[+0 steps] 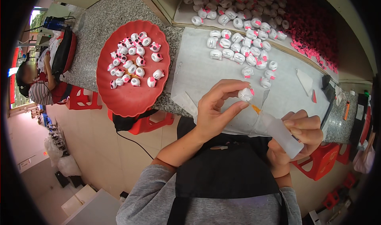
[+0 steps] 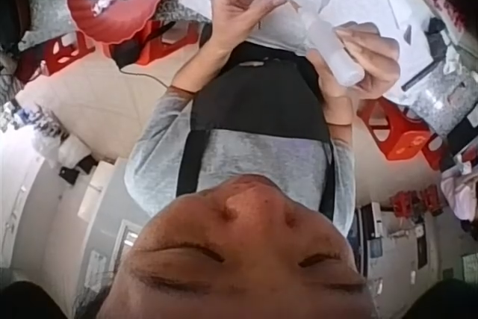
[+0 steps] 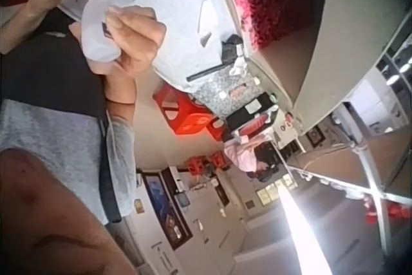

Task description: Apply glue to plastic toy components and assemble them on a workbench.

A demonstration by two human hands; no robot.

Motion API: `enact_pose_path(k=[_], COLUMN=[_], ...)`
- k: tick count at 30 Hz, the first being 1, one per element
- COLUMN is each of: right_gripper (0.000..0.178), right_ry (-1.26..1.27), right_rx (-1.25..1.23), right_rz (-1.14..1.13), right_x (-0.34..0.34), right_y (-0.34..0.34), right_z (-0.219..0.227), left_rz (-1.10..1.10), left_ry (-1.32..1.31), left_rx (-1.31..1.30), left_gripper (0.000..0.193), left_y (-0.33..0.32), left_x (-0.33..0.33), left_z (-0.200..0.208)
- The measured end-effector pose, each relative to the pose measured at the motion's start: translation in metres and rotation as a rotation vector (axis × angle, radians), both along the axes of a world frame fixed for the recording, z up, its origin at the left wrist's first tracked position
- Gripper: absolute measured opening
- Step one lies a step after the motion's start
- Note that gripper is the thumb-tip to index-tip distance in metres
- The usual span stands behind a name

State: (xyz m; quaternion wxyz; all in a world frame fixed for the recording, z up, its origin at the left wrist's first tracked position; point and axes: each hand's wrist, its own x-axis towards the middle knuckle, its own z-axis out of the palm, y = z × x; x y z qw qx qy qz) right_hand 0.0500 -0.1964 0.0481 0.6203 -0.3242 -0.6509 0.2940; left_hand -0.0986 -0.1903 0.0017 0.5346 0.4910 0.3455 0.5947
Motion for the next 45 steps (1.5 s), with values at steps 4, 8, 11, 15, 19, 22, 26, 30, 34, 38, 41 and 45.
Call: enact_pose_path(k=[4, 8, 11, 15, 19, 22, 26, 30, 34, 38, 41, 45], right_gripper=[0.040, 0.034, 0.027, 0.026, 0.024, 0.021, 0.023, 0.020, 0.015, 0.010, 0.008, 0.004], right_ry=[0.022, 0.049, 0.179, 0.152, -0.027, -0.617, -0.922, -0.949, -0.938, -0.900, -0.626, 0.015], right_rx=[0.018, 0.020, -0.040, -0.384, -0.524, -0.508, -0.223, -0.224, -0.200, -0.103, -0.101, -0.635], right_rz=[-0.011, -0.013, -0.122, -0.161, -0.172, -0.369, -0.423, -0.383, -0.290, -0.242, -0.170, 0.079], right_x=[0.001, 0.001, 0.012, 0.038, 0.066, 0.080, 0.069, 0.071, 0.072, 0.074, 0.055, 0.001], right_y=[0.002, 0.008, 0.017, 0.048, 0.091, 0.118, 0.133, 0.127, 0.124, 0.115, 0.090, 0.040], right_z=[-0.001, 0.000, 0.000, -0.007, -0.020, -0.027, -0.032, -0.033, -0.030, -0.030, -0.015, -0.008], left_rz=[0.008, 0.035, 0.086, 0.280, 0.282, 0.269, 0.242, 0.282, 0.169, 0.137, 0.112, 0.018], left_ry=[0.029, -0.009, -0.059, -0.114, -0.172, -0.176, -0.190, -0.185, -0.270, -0.304, -0.341, -0.427], left_rx=[0.013, -0.002, -0.031, -0.049, -0.028, -0.047, -0.064, -0.064, -0.061, -0.084, -0.124, -0.216], left_gripper=[0.032, 0.033, 0.034, 0.032, 0.034, 0.034, 0.033, 0.032, 0.033, 0.033, 0.033, 0.034], left_y=[-0.001, 0.001, 0.005, 0.007, 0.004, 0.004, 0.004, 0.003, 0.005, 0.002, 0.002, 0.000], left_x=[-0.001, -0.002, -0.010, -0.028, -0.039, -0.040, -0.038, -0.036, -0.039, -0.035, -0.031, -0.017], left_z=[-0.001, 0.002, 0.005, 0.005, 0.005, 0.009, 0.007, 0.008, 0.004, 0.004, 0.002, -0.007])
